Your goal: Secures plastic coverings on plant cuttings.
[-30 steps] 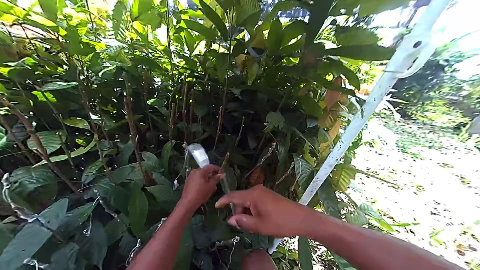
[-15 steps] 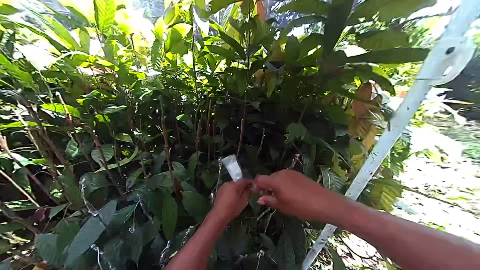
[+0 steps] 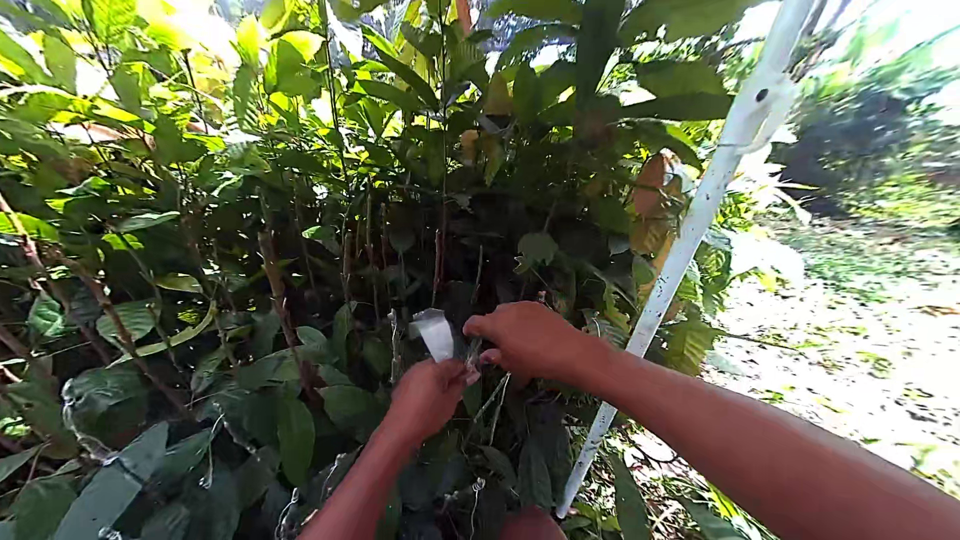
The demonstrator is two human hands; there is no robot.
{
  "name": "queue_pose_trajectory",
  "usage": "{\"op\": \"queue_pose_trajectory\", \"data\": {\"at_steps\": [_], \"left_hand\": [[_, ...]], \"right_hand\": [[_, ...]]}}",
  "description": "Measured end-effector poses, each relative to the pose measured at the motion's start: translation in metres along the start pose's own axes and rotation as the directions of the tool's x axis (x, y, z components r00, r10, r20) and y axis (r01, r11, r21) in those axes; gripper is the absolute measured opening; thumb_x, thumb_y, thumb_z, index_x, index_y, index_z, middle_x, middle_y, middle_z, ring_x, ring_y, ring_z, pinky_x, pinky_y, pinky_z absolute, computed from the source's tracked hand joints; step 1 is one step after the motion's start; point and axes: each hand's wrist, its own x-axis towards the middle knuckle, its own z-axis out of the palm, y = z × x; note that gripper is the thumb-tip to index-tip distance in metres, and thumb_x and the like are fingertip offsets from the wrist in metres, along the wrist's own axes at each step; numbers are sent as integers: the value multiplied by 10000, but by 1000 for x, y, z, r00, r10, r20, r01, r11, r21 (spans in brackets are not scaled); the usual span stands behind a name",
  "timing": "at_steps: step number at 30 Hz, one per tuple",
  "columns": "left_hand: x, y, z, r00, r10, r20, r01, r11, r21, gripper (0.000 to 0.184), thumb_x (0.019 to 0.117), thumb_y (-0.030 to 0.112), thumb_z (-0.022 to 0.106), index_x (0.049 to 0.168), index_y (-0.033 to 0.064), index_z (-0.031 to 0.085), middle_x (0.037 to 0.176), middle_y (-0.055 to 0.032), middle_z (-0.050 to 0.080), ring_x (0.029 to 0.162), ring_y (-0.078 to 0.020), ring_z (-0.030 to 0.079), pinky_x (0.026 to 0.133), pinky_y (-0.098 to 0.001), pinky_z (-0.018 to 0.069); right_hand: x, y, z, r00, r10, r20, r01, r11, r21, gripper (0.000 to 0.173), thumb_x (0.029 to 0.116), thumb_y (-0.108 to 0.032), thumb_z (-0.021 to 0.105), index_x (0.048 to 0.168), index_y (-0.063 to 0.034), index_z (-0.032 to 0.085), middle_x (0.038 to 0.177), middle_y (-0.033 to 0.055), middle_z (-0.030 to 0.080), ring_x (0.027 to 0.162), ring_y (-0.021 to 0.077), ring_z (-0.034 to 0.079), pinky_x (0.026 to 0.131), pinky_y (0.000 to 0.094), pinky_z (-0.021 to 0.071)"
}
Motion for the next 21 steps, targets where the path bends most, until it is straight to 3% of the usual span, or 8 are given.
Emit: {"op": "queue_pose_trajectory", "data": {"at_steps": [4, 6, 9, 11, 14, 16, 18, 21], "left_hand": [[-1, 1, -8, 998, -5, 55, 5, 1000, 7, 320, 1064, 333, 543, 1074, 77, 734, 894, -54, 728, 796, -162, 705, 807, -401, 583], [-1, 0, -12, 994, 7, 110, -9, 1000, 22, 323, 1068, 326, 537, 1072, 66, 728, 890, -65, 726, 790, -174, 707, 806, -411, 586], [-2, 0, -13, 982, 39, 185, -44, 999, 23, 320, 1071, 313, 534, 1067, 56, 726, 857, -61, 722, 755, -165, 694, 784, -404, 582], [-2, -3, -18, 976, 57, 212, -59, 998, 3, 318, 1076, 308, 525, 1081, 60, 723, 840, -47, 711, 716, -134, 674, 747, -368, 578], [-5, -6, -25, 977, 65, 202, -62, 998, -19, 308, 1080, 293, 512, 1149, 71, 713, 896, -51, 719, 730, -134, 677, 751, -364, 581], [-8, -7, -22, 991, 88, 100, -87, 996, -16, 328, 1066, 304, 537, 1244, 76, 692, 912, -76, 734, 730, -177, 702, 740, -407, 605], [-11, -9, -14, 995, 95, -26, -94, 995, 32, 373, 1059, 346, 542, 1317, 106, 664, 869, -84, 730, 711, -215, 708, 717, -448, 605], [-14, -13, -4, 977, 127, -171, -111, 989, 101, 342, 1060, 336, 520, 1225, 105, 712, 862, -94, 730, 725, -255, 716, 712, -508, 599]], "right_hand": [[-3, 11, 4, 992, -92, -83, 94, 995, 16, 427, 1013, -153, 626, 1437, -191, 586, 1489, 90, 562, 1261, 328, 619, 1002, 555, 515], [-1, 18, 13, 972, -211, -100, 219, 973, 72, 391, 1011, -152, 633, 1400, -194, 635, 1524, 85, 537, 1295, 313, 602, 1028, 547, 505], [2, 25, 31, 909, -359, -212, 394, 906, 155, 199, 1031, -131, 583, 1130, -49, 735, 1343, 136, 665, 1210, 316, 660, 992, 528, 536], [2, 30, 30, 902, -375, -215, 416, 890, 190, 211, 1040, -137, 569, 1043, 6, 724, 1297, 154, 680, 1180, 305, 667, 1002, 493, 528], [-6, 27, 25, 939, -300, -170, 336, 907, 256, 210, 1035, -132, 565, 1059, 24, 703, 1193, 153, 697, 1064, 283, 684, 948, 464, 542], [-11, 15, 21, 981, -165, -104, 192, 912, 362, 165, 1031, -118, 564, 1058, 25, 643, 955, 147, 676, 839, 240, 672, 791, 423, 559], [-12, 7, 16, 996, -85, 3, 74, 884, 461, 177, 1053, -143, 551, 1166, -17, 601, 920, 111, 676, 729, 161, 674, 700, 345, 584], [-11, -2, 15, 998, -31, 56, -3, 858, 513, 245, 1063, -205, 570, 1163, -10, 678, 876, 92, 680, 699, 124, 632, 697, 314, 552]]}}
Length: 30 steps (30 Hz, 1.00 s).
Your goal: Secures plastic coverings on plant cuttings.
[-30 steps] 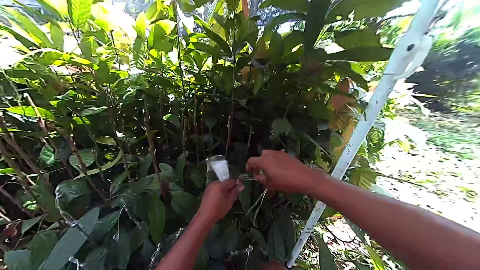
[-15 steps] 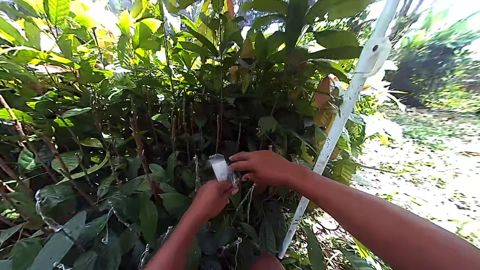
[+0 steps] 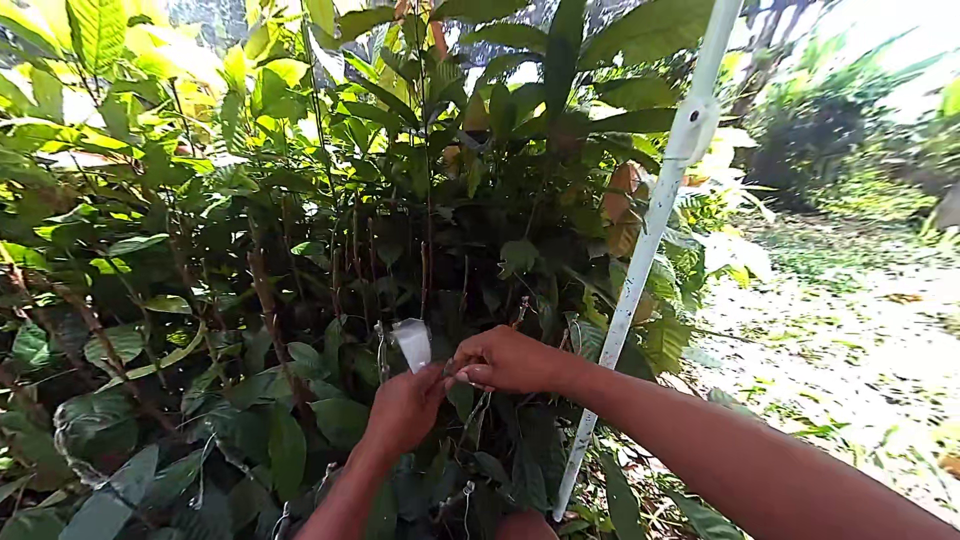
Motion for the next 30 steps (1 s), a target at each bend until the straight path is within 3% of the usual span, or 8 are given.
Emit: {"op": "queue_pose_trajectory", "data": {"at_steps": [8, 12, 14, 17, 20, 24, 28, 30], "left_hand": [[7, 7, -7, 991, -121, 53, 123, 992, -24, 338, 1062, 351, 522, 1235, 140, 721, 961, -120, 732, 817, -286, 713, 777, -549, 575], [2, 15, 3, 990, -61, 124, 68, 996, -49, 319, 1070, 328, 520, 1223, 139, 725, 1006, -95, 730, 803, -226, 710, 775, -461, 599], [2, 8, -8, 993, -108, 40, 113, 980, -164, 290, 1066, 260, 539, 1225, 92, 714, 1019, -77, 736, 778, -167, 711, 744, -379, 610], [4, 6, -11, 980, -172, -98, 143, 956, -254, 272, 1038, 193, 584, 1254, 59, 682, 1007, -71, 732, 731, -136, 712, 684, -332, 619], [3, 21, 9, 988, -137, -67, 129, 986, -107, 216, 967, 129, 621, 1113, 14, 729, 991, -164, 732, 903, -305, 718, 858, -535, 568], [-4, 14, 11, 989, -53, -140, 27, 983, -184, 256, 1024, 159, 598, 1212, 39, 724, 1032, -109, 746, 788, -176, 730, 740, -371, 630], [3, 8, 3, 946, -61, -317, -23, 966, -257, 187, 924, 59, 642, 1077, 14, 740, 915, -53, 749, 781, -86, 707, 758, -302, 594], [1, 11, 13, 961, -67, -269, -31, 938, -344, 136, 949, 108, 664, 1024, 15, 731, 881, -30, 741, 694, -73, 707, 670, -266, 622]], "right_hand": [[-36, -30, -23, 977, -50, -205, 152, 840, 520, 250, 1022, -134, 591, 1256, -82, 660, 773, -47, 651, 560, -9, 543, 503, 148, 453], [2, 23, -21, 982, 62, -179, -80, 993, -90, 357, 1039, -116, 570, 1394, -77, 584, 1315, 82, 695, 1158, 217, 687, 1012, 462, 535], [3, 27, 8, 992, 49, -118, -79, 962, -260, 291, 1058, -187, 551, 1274, -11, 635, 1152, 211, 701, 1090, 389, 677, 966, 599, 510], [-13, -22, 42, 997, -68, -34, 44, 884, -465, 244, 1063, -82, 465, 1184, 44, 636, 1107, 264, 665, 1008, 450, 682, 829, 592, 557], [-5, -55, 31, 969, -214, -124, 96, 790, -606, 179, 985, -12, 547, 1090, 43, 681, 1115, 242, 656, 992, 429, 675, 717, 553, 573], [19, -7, 10, 994, 31, -106, -79, 870, -487, 280, 1080, -160, 471, 1227, -36, 675, 1273, 236, 614, 1087, 456, 643, 854, 639, 533], [2, -48, 31, 975, -188, -117, 100, 848, -521, 222, 1029, -69, 502, 1158, 11, 664, 1106, 236, 673, 933, 429, 694, 729, 582, 557], [19, -30, 8, 953, -229, -196, 98, 849, -519, 224, 1036, -76, 510, 1136, -4, 698, 1130, 193, 686, 1021, 388, 683, 808, 563, 561]]}}
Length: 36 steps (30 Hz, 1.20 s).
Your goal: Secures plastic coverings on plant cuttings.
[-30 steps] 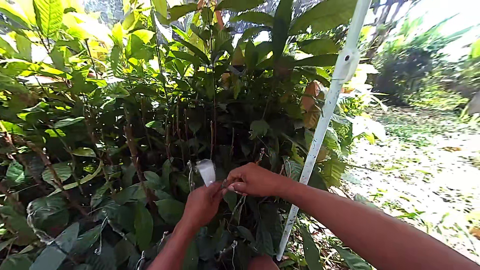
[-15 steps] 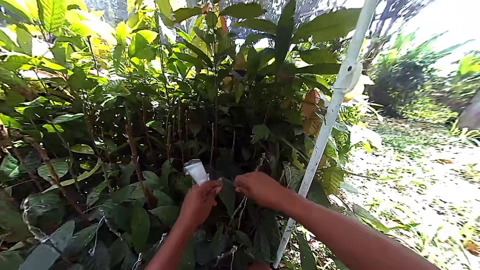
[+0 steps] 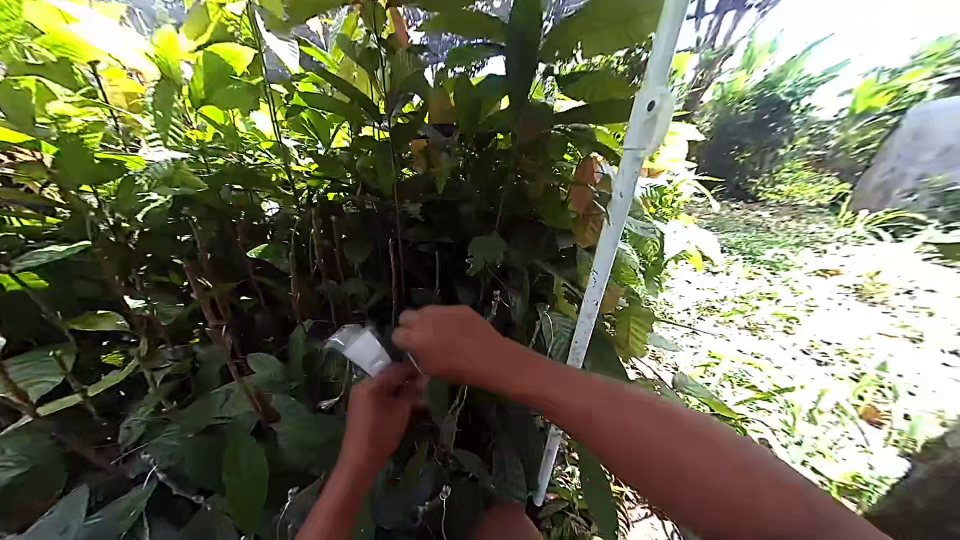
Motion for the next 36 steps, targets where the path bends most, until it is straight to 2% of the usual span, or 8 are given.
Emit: {"op": "queue_pose_trajectory", "data": {"at_steps": [6, 11, 13, 17, 24, 27, 30, 36], "left_hand": [[10, -1, -15, 986, -115, -120, 95, 983, -158, 147, 940, 129, 682, 1013, 3, 702, 842, 27, 700, 611, 10, 613, 572, -175, 542], [-7, -2, 2, 999, -28, 30, 34, 982, -185, 479, 896, 120, 711, 1319, -29, 544, 904, 15, 672, 649, -23, 628, 564, -207, 563], [-7, -7, -3, 1000, -29, 2, 29, 958, -286, 538, 883, 81, 705, 1382, -17, 528, 918, 8, 694, 621, -39, 623, 524, -209, 543], [-6, -20, -13, 996, 20, -87, -49, 933, -356, 137, 947, 104, 681, 1056, 48, 743, 902, 57, 745, 612, 14, 606, 547, -164, 517], [2, -6, -7, 997, -72, -25, 64, 965, -255, 128, 980, 125, 630, 1031, 31, 700, 819, 51, 679, 570, 0, 563, 522, -171, 494], [3, -7, -20, 991, -125, -54, 107, 960, -259, 121, 965, 105, 641, 1024, 22, 706, 808, 42, 700, 570, -22, 593, 529, -190, 522], [1, -10, -23, 996, -78, -43, 64, 961, -270, 99, 936, 61, 635, 1014, 48, 693, 863, 81, 724, 632, -25, 659, 590, -222, 595], [17, -12, -39, 998, -44, -55, 29, 966, -258, 185, 950, -26, 591, 1127, 1, 542, 955, 105, 650, 695, -15, 673, 656, -239, 628]], "right_hand": [[-35, -67, 39, 954, -255, 160, 239, 964, 113, 168, 970, -17, 611, 1095, 15, 719, 1073, 183, 702, 896, 373, 702, 723, 558, 569], [5, 11, 5, 965, 88, -247, 4, 938, 348, 169, 1003, -139, 638, 1015, -17, 754, 1021, 143, 682, 969, 288, 664, 839, 480, 559], [3, 27, 28, 958, 279, -62, -151, 679, 718, 209, 999, -185, 662, 994, 15, 722, 927, 87, 645, 841, 159, 606, 782, 366, 523], [-13, 16, 64, 977, 166, 134, -176, 272, 946, 182, 1038, -201, 585, 1052, -25, 627, 947, 4, 654, 773, 34, 604, 708, 225, 524], [-4, -2, 70, 819, 550, -163, -221, 565, 795, 240, 1007, -191, 619, 1150, -3, 661, 1079, 132, 662, 950, 208, 646, 873, 388, 538], [-3, -7, 92, 792, 170, -586, 20, 953, 303, 167, 987, -113, 612, 1084, -36, 725, 1042, 152, 716, 959, 306, 706, 824, 490, 574], [-10, -2, 90, 764, 17, -645, 90, 987, 133, 137, 955, -33, 616, 985, -49, 748, 962, 134, 719, 857, 304, 710, 729, 474, 578], [-40, -2, 75, 857, 321, -402, -85, 859, 504, 180, 971, -76, 579, 986, 13, 735, 996, 157, 713, 912, 298, 714, 754, 507, 580]]}}
